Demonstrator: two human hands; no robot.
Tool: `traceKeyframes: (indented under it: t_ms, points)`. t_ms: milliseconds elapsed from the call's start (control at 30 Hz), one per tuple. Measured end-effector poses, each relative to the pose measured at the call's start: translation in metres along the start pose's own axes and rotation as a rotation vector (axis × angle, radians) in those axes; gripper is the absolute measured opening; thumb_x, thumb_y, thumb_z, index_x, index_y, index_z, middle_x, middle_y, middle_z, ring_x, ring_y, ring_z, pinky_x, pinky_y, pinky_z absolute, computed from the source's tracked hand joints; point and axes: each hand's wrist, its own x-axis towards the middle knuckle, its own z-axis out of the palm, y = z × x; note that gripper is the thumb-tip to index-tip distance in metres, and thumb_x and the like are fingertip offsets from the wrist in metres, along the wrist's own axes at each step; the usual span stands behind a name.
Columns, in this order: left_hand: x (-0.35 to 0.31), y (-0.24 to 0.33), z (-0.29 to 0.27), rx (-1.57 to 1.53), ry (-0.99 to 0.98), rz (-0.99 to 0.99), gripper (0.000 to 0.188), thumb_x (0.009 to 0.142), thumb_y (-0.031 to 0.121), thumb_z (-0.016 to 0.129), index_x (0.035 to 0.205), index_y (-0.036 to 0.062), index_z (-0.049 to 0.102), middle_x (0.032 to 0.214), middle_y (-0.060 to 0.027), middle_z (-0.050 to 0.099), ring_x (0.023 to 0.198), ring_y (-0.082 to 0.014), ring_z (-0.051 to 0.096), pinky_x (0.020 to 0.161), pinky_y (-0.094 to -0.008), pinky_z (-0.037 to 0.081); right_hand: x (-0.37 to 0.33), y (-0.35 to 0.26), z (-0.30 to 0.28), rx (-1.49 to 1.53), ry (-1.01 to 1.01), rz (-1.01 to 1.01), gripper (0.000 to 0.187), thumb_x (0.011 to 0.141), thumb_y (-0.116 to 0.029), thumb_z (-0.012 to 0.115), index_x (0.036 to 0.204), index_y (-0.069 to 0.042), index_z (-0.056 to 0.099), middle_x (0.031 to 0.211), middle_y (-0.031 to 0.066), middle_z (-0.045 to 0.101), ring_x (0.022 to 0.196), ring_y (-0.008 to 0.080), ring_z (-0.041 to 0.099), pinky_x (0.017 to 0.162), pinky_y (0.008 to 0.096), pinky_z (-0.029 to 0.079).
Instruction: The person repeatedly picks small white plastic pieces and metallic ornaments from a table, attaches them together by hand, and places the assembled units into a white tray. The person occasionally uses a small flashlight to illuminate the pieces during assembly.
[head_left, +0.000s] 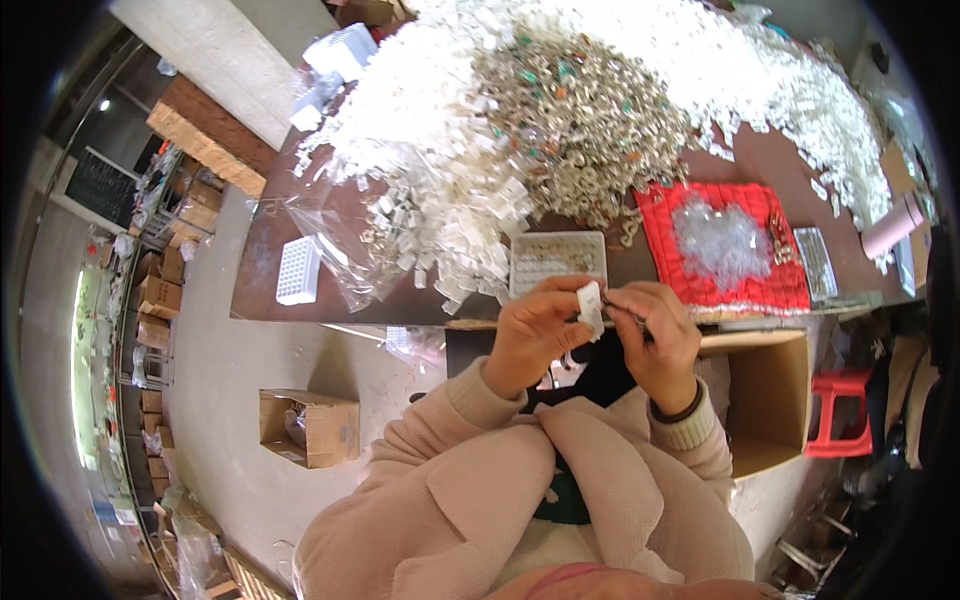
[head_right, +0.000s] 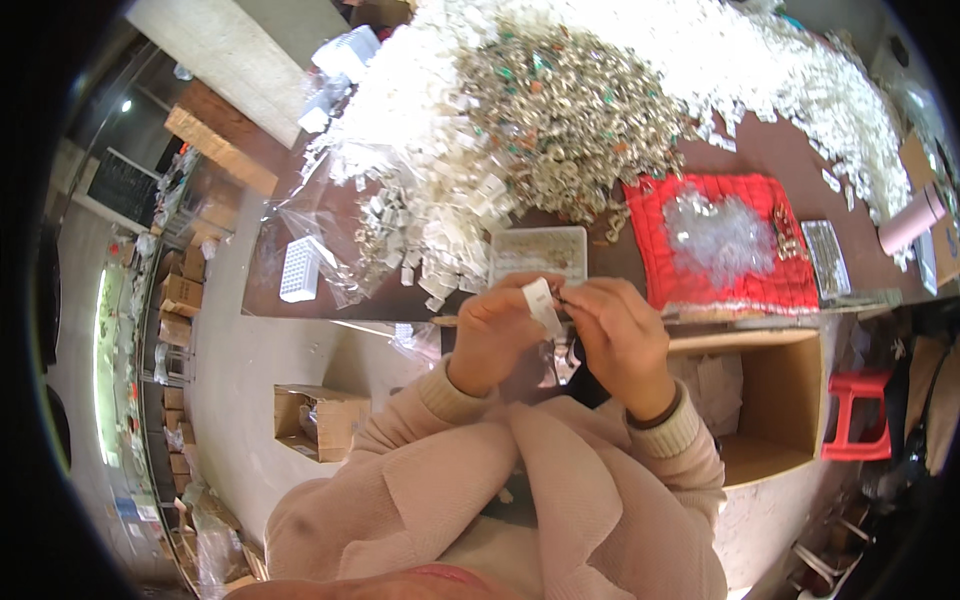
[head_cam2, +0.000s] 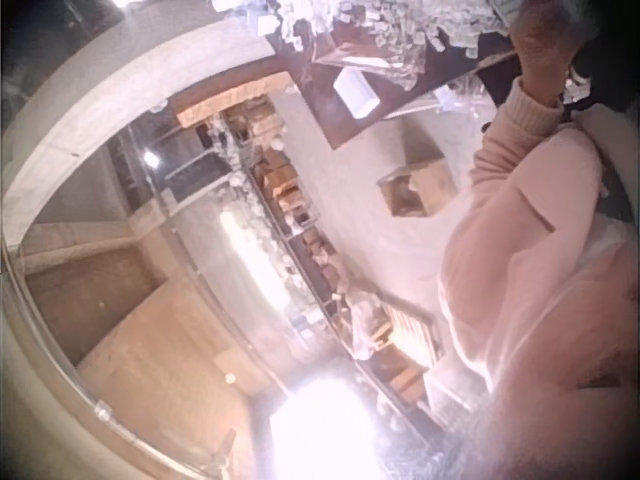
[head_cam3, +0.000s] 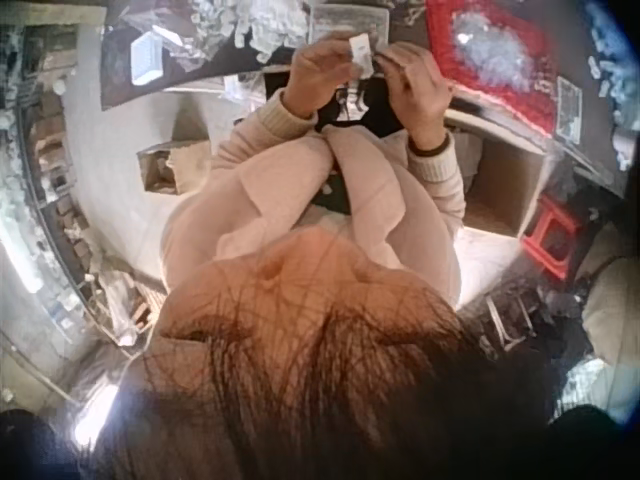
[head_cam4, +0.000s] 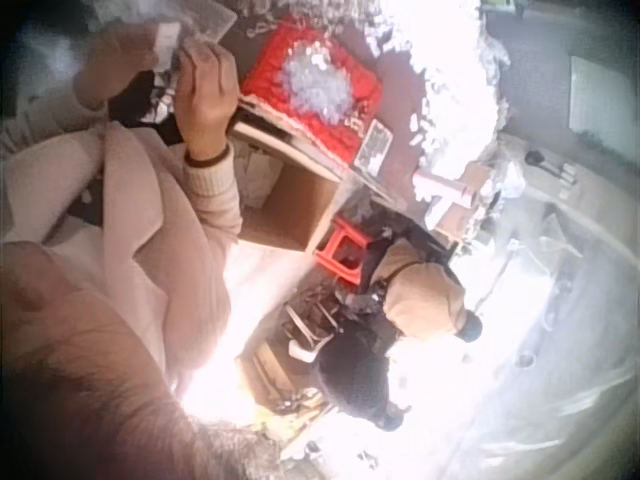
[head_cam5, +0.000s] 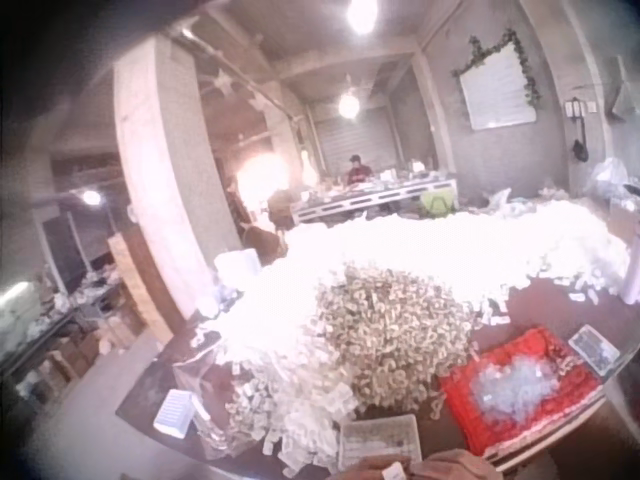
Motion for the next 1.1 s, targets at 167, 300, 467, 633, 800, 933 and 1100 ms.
traceKeyframes:
  t_ms: [167, 300, 467, 633, 800, 933, 1100]
  points:
    - [-0.005, 0.007, -0.001, 0.17, -0.02, 0.026, 0.028, 0.09, -0.006, 0.069, 0.118, -0.0058, 0.065, 0.138, -0.0149, 0.054, 0.124, -0.022, 0.056, 0.103, -0.0348, 0.049, -0.003, -0.002, 0.0, -0.021, -0.052, 0.064, 0.025, 0.081, 0.006, 0.074, 0.105, -0.001, 0.07, 0.094, 0.0144, 0.069, 0.081, 0.0286, 0.069, 0.069, 0.0339, 0.056]
    - [-0.008, 0.01, -0.003, 0.257, -0.026, 0.007, 0.028, 0.09, -0.007, 0.069, 0.117, -0.0059, 0.065, 0.138, -0.0148, 0.054, 0.122, -0.0217, 0.057, 0.101, -0.0343, 0.05, -0.007, -0.003, 0.002, -0.023, -0.07, 0.1, 0.025, 0.081, 0.006, 0.074, 0.104, -0.002, 0.07, 0.095, 0.0142, 0.07, 0.082, 0.0294, 0.069, 0.069, 0.0352, 0.056]
    - [-0.01, 0.009, -0.004, 0.113, 0.028, 0.004, 0.031, 0.092, -0.005, 0.067, 0.123, -0.0057, 0.064, 0.136, -0.0146, 0.058, 0.117, -0.0205, 0.061, 0.099, -0.0343, 0.052, -0.005, -0.006, 0.009, -0.064, -0.01, 0.006, 0.022, 0.083, 0.008, 0.071, 0.103, -0.001, 0.07, 0.092, 0.0139, 0.07, 0.082, 0.0303, 0.069, 0.07, 0.0359, 0.056]
    - [-0.016, 0.001, -0.004, -0.305, 0.179, -0.128, 0.03, 0.097, 0.009, 0.065, 0.123, -0.0058, 0.063, 0.109, -0.0107, 0.071, 0.095, -0.017, 0.067, 0.083, -0.0299, 0.054, -0.009, -0.008, 0.009, 0.053, 0.035, 0.116, 0.015, 0.082, 0.009, 0.071, 0.095, 0.001, 0.069, 0.089, 0.0147, 0.069, 0.076, 0.0258, 0.068, 0.066, 0.031, 0.054]
    - [-0.023, -0.002, 0.002, -0.333, 0.262, -0.055, 0.025, 0.091, 0.002, 0.071, 0.114, -0.0053, 0.066, 0.105, -0.0135, 0.071, 0.086, -0.0186, 0.07, 0.079, -0.0311, 0.058, -0.016, -0.016, 0.016, 0.275, 0.018, 0.205, 0.021, 0.082, 0.01, 0.072, 0.101, 0.002, 0.071, 0.089, 0.0108, 0.069, 0.076, 0.0146, 0.069, 0.064, 0.0254, 0.054]
    - [-0.021, 0.001, 0.004, -0.27, 0.265, -0.025, 0.026, 0.087, -0.007, 0.071, 0.113, -0.0057, 0.066, 0.106, -0.0145, 0.071, 0.09, -0.0194, 0.071, 0.081, -0.0307, 0.059, -0.012, -0.024, 0.019, 0.322, 0.009, 0.225, 0.019, 0.082, 0.012, 0.071, 0.099, 0.003, 0.071, 0.091, 0.01, 0.069, 0.075, 0.0138, 0.07, 0.065, 0.0249, 0.056]
    - [-0.024, 0.002, -0.001, -0.082, 0.2, 0.027, 0.027, 0.087, -0.01, 0.069, 0.114, -0.0061, 0.066, 0.11, -0.0153, 0.07, 0.093, -0.02, 0.07, 0.083, -0.032, 0.06, -0.011, -0.021, 0.01, 0.279, -0.105, 0.243, 0.018, 0.083, 0.01, 0.071, 0.099, 0.001, 0.073, 0.091, 0.0087, 0.069, 0.074, 0.011, 0.067, 0.062, 0.0227, 0.052]
